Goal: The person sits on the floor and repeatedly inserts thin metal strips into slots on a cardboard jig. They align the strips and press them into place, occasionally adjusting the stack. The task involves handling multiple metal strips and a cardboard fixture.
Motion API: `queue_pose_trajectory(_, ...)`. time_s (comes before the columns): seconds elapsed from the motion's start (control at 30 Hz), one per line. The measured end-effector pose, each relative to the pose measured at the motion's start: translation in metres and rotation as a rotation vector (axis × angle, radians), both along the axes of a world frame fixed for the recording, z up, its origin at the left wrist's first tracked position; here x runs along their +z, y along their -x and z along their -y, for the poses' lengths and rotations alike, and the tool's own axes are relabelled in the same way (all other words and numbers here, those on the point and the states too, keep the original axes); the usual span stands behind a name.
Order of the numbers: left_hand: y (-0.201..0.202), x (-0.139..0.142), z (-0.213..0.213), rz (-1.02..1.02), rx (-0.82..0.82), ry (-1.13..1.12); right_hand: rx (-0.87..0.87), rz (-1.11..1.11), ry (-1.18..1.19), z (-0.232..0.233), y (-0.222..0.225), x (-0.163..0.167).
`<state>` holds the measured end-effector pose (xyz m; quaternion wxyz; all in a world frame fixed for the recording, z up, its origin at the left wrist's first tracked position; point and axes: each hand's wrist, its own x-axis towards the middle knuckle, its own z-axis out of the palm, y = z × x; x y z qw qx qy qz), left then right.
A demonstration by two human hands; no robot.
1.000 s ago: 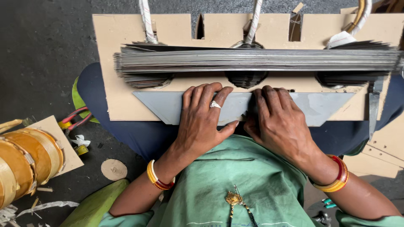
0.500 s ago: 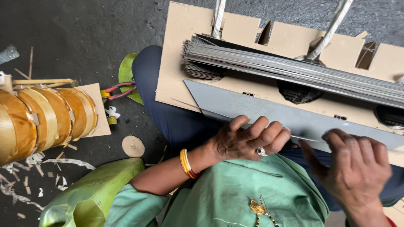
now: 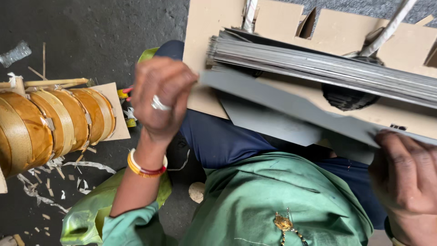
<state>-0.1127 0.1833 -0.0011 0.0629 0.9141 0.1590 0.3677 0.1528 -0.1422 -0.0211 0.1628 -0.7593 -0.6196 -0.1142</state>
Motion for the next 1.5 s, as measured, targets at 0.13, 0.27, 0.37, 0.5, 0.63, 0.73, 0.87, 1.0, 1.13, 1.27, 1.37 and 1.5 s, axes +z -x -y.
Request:
queue_pose_trajectory(0.13,-0.013,0.014,-0.009,0.01,0.059,-0.067,-0.036,-0.08,-0.042,-0.014,-0.001,-0.005)
queue_pose_trajectory(0.27,-0.022,0.025,-0.005,-0.032,0.111,-0.067,-0.081,-0.077,-0.083,-0.032,-0.003,-0.011)
queue_pose_trajectory(0.37,-0.021,0.03,-0.007,-0.046,0.084,-0.09,-0.111,-0.102,-0.051,-0.038,-0.004,-0.006)
queue_pose_trajectory(0.5,-0.017,0.032,-0.009,-0.106,0.092,-0.003,-0.064,-0.09,-0.094,-0.041,-0.007,0.0)
queue_pose_trajectory(0.63,-0.017,0.029,-0.005,-0.111,0.106,-0.118,-0.046,-0.029,-0.129,-0.046,-0.009,-0.003)
queue_pose_trajectory(0.73,-0.019,0.026,-0.002,-0.057,0.094,-0.199,-0.034,-0.018,-0.128,-0.046,-0.008,-0.004)
queue_pose_trajectory(0.87,-0.019,0.031,-0.003,-0.091,0.104,-0.143,-0.028,-0.007,-0.089,-0.043,-0.008,-0.002)
queue_pose_trajectory(1.0,-0.014,0.041,-0.015,-0.222,0.07,0.008,-0.106,-0.162,-0.009,-0.04,-0.006,0.004)
queue_pose_trajectory(1.13,-0.016,0.037,-0.016,-0.147,0.058,-0.064,-0.073,-0.051,-0.062,-0.046,-0.003,0.009)
queue_pose_trajectory(1.27,-0.02,0.022,-0.005,0.01,0.11,-0.192,0.013,0.09,-0.135,-0.055,-0.002,0.012)
queue_pose_trajectory(1.37,-0.019,0.02,-0.003,0.002,0.133,-0.149,-0.013,0.012,-0.095,-0.05,-0.001,0.016)
queue_pose_trajectory(1.5,-0.016,0.025,-0.004,-0.017,0.156,-0.066,-0.092,-0.098,-0.038,-0.026,0.002,0.017)
